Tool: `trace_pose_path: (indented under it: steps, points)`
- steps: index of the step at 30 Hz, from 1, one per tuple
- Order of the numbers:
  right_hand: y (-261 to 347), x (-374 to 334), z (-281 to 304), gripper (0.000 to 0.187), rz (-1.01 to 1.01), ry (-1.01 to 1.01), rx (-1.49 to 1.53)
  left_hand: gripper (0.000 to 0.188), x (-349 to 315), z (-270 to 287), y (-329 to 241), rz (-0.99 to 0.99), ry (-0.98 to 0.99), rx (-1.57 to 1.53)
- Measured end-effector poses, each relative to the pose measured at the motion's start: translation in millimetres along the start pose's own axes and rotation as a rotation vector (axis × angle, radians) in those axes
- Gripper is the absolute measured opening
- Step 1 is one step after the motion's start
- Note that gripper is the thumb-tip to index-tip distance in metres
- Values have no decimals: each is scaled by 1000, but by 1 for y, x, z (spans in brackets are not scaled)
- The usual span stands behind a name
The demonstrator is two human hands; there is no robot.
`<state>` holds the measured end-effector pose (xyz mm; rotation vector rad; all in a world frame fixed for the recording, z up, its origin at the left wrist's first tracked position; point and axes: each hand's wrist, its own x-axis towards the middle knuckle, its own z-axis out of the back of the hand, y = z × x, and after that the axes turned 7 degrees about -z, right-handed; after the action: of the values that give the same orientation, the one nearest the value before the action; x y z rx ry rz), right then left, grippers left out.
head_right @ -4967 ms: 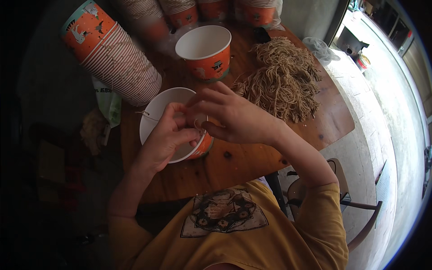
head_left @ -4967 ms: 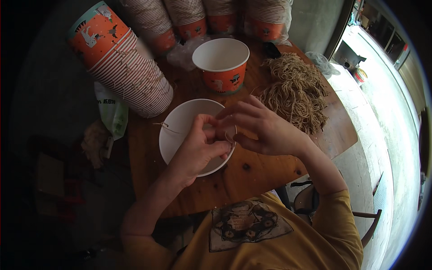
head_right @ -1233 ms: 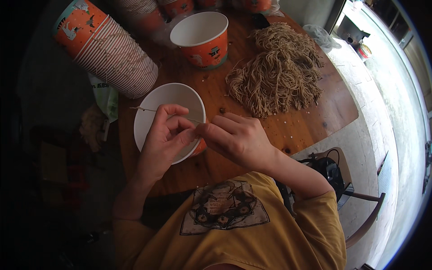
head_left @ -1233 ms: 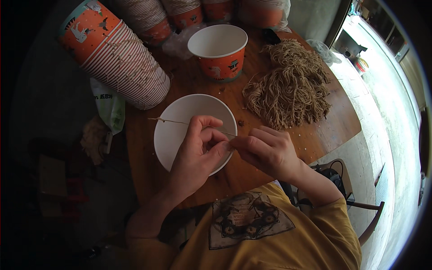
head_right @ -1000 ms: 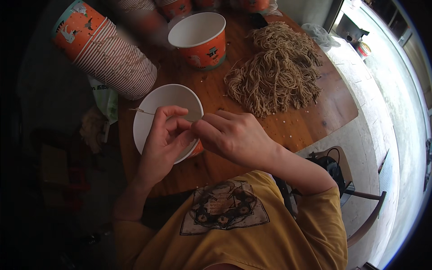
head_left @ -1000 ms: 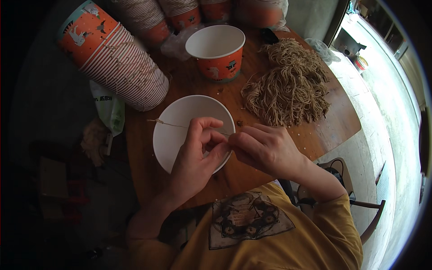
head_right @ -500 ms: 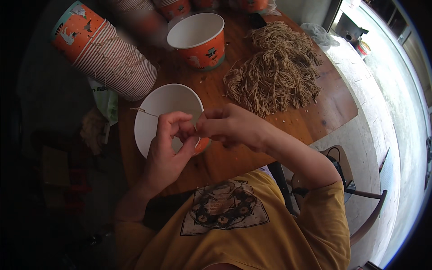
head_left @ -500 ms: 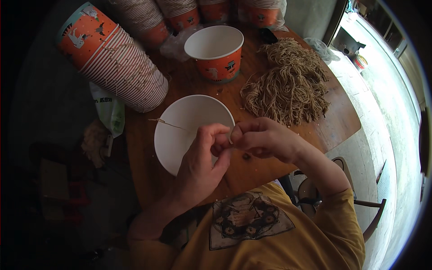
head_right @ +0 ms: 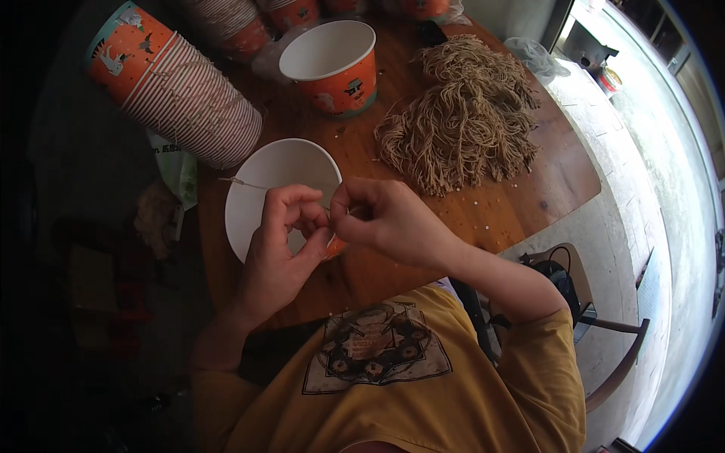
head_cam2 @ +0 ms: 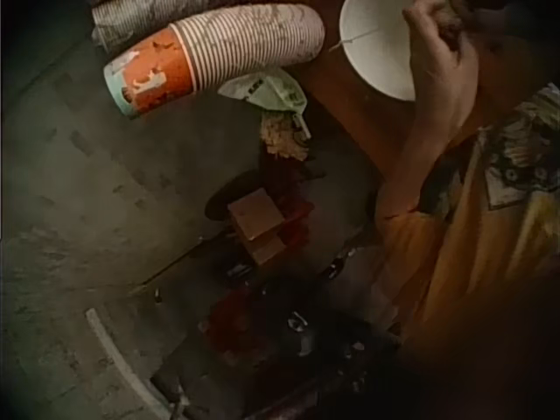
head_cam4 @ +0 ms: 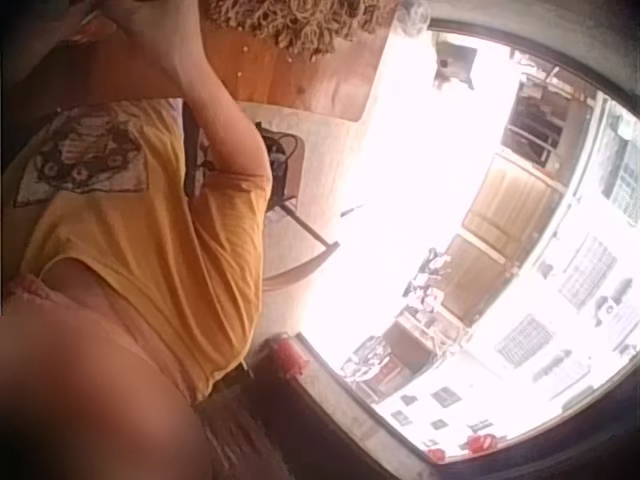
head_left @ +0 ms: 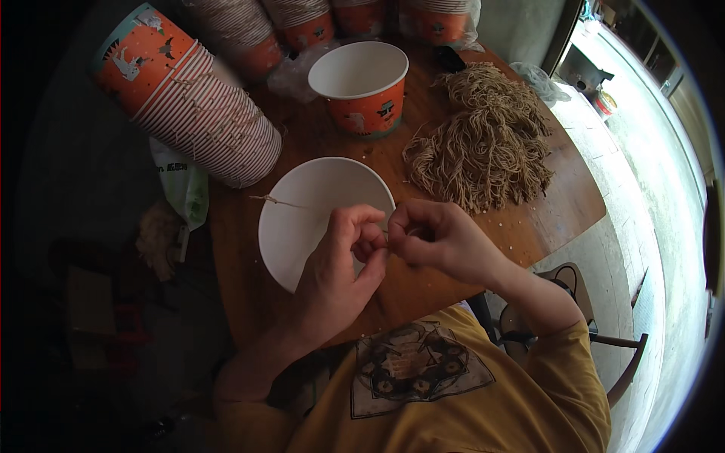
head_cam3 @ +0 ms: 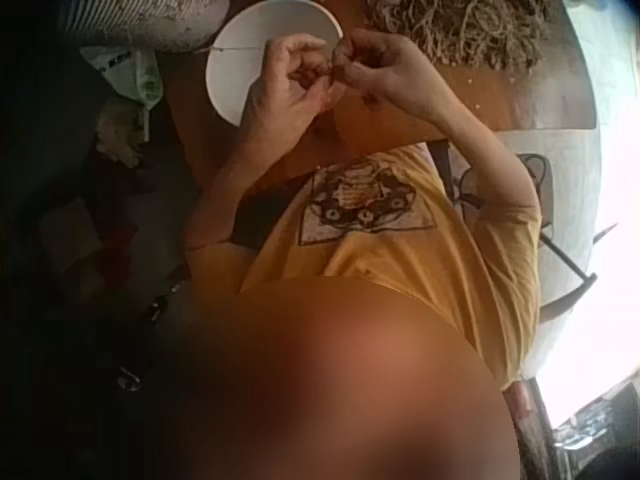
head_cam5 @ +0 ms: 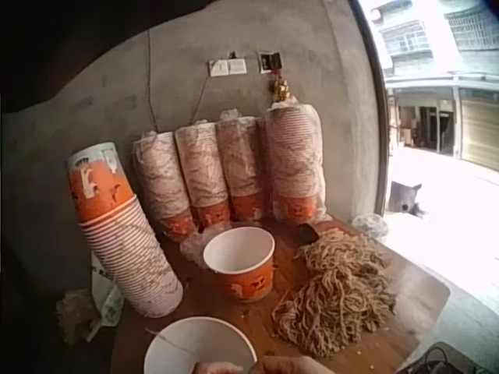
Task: The recorder is tying thin strings through holes in paper bowls, likely for handles or packaging purposes.
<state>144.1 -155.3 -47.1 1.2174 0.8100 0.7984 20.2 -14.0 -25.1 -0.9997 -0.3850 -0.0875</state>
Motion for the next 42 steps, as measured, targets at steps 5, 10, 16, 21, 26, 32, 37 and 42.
trace_pose_path:
  steps: [5, 10, 16, 21, 26, 32, 37, 42]
  points:
    - [16, 3, 10, 8, -422, 207, 486, 41, -3, -1, 1, -3, -11, 43]
    - [-1, -4, 1, 6, 28, -14, 318, 40, 1, 1, 2, 13, -1, -36]
    - [4, -8, -2, 16, 310, -136, -343, 40, 0, 3, 2, 41, 12, -72]
    - [6, -4, -6, 16, 173, -138, -245, 41, -1, -1, 1, -28, -7, 17]
    - [10, 2, -1, 14, -90, 29, 140, 41, -3, -5, 3, -152, -40, 135]
    - [20, -3, 8, 15, -390, 165, 452, 42, -3, -2, 3, -60, -20, 70]
    - [-6, -10, -1, 9, 80, -10, 276, 42, -1, 0, 1, -23, 4, 2]
    - [-2, -8, -4, 12, 44, -29, 20, 42, -2, 0, 2, -6, 4, 18]
